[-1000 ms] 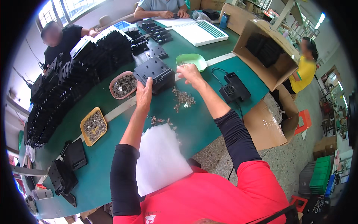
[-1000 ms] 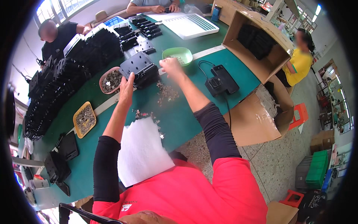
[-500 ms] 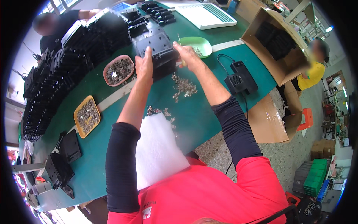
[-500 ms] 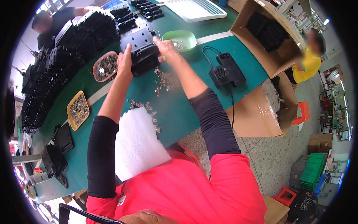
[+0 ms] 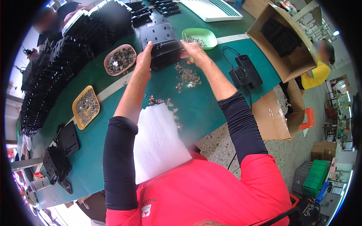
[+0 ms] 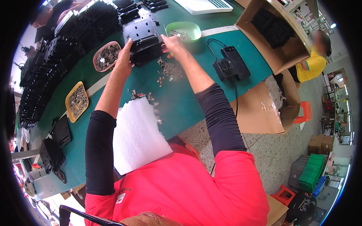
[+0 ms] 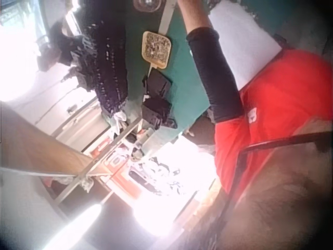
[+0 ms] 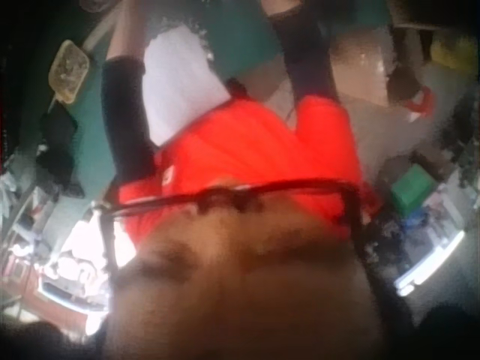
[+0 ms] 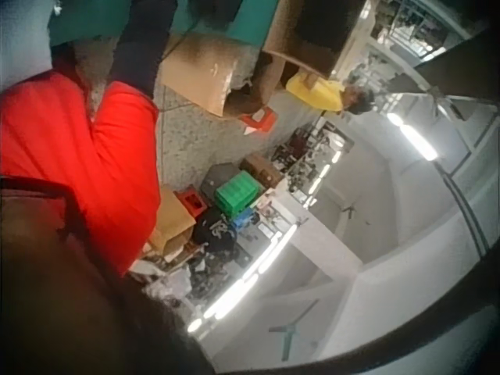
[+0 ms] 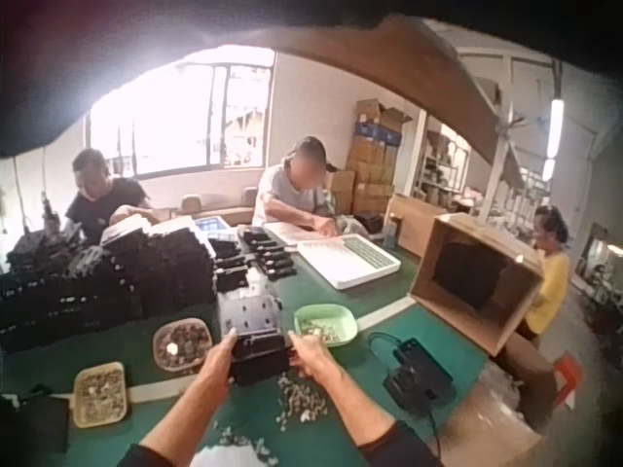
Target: The person uses a small screwdriver to remove screws from a black rectangular electronic device placed on a white foam pad. They place the removed screws into a pink bowl and set the device aside. The person then picks up another device and repeats the process of unscrewing and organizing the components.
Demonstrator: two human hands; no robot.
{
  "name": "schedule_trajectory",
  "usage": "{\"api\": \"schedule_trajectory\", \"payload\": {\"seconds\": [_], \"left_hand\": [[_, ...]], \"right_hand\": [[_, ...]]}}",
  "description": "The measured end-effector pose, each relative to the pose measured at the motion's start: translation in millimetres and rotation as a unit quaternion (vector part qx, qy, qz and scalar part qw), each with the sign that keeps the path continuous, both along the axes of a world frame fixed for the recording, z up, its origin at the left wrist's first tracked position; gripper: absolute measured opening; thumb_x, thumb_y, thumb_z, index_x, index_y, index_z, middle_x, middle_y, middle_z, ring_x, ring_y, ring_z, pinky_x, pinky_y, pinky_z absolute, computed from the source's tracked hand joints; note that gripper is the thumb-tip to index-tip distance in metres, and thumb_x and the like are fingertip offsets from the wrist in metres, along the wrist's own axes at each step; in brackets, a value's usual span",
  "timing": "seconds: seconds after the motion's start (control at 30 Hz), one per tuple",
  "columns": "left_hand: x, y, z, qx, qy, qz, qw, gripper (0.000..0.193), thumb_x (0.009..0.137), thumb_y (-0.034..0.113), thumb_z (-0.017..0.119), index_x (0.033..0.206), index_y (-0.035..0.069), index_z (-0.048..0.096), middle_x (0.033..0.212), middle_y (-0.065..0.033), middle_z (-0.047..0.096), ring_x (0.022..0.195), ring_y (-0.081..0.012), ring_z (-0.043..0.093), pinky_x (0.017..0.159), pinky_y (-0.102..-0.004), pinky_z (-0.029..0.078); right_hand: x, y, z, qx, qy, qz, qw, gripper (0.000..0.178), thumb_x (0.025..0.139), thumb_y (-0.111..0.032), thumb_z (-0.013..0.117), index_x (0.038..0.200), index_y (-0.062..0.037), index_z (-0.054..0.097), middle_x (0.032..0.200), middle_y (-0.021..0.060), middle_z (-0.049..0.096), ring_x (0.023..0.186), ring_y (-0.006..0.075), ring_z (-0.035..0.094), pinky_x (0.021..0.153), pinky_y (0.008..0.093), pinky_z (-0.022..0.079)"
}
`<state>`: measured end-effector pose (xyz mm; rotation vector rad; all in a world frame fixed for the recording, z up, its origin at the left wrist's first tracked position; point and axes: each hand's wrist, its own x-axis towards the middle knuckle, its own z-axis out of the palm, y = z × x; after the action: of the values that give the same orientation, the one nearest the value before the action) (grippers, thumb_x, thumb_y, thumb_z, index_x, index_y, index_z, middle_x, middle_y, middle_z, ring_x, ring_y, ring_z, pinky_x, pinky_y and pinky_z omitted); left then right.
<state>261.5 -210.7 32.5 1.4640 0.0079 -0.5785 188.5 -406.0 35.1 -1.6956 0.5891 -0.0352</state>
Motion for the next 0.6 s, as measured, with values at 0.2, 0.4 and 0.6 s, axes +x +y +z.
{"api": "schedule_trajectory", "payload": {"seconds": [0.2,0.4,0.6], "left_hand": [[0.3,5.6,12.1,-0.031,0.032,0.044,0.998,0.070,0.081,0.060,0.063,0.133,0.014,0.054,0.128,-0.0068,0.057,0.112,-0.0210,0.052,0.095,-0.0403,0.037],[3.1,4.9,19.7,-0.008,0.063,0.034,0.997,0.068,0.078,0.057,0.068,0.128,0.014,0.052,0.129,-0.0072,0.055,0.112,-0.0225,0.052,0.097,-0.0464,0.035],[2.0,1.6,26.6,-0.004,0.079,0.060,0.995,0.055,0.073,0.051,0.071,0.112,0.015,0.059,0.112,-0.0044,0.058,0.101,-0.0195,0.053,0.093,-0.0463,0.037]], "right_hand": [[3.5,2.8,-1.1,-0.033,0.011,0.005,0.999,0.049,0.095,-0.051,0.051,0.106,-0.0052,0.064,0.099,0.0062,0.068,0.082,0.0176,0.066,0.056,0.0359,0.047],[2.7,-3.2,-6.2,-0.023,-0.012,0.023,0.999,0.051,0.094,-0.052,0.052,0.103,-0.0036,0.065,0.096,0.0054,0.068,0.081,0.0172,0.066,0.052,0.0350,0.045],[3.5,-4.5,-9.2,-0.028,-0.030,0.033,0.999,0.053,0.093,-0.053,0.054,0.103,-0.0030,0.067,0.098,0.0072,0.069,0.082,0.0184,0.065,0.052,0.0346,0.045]]}}
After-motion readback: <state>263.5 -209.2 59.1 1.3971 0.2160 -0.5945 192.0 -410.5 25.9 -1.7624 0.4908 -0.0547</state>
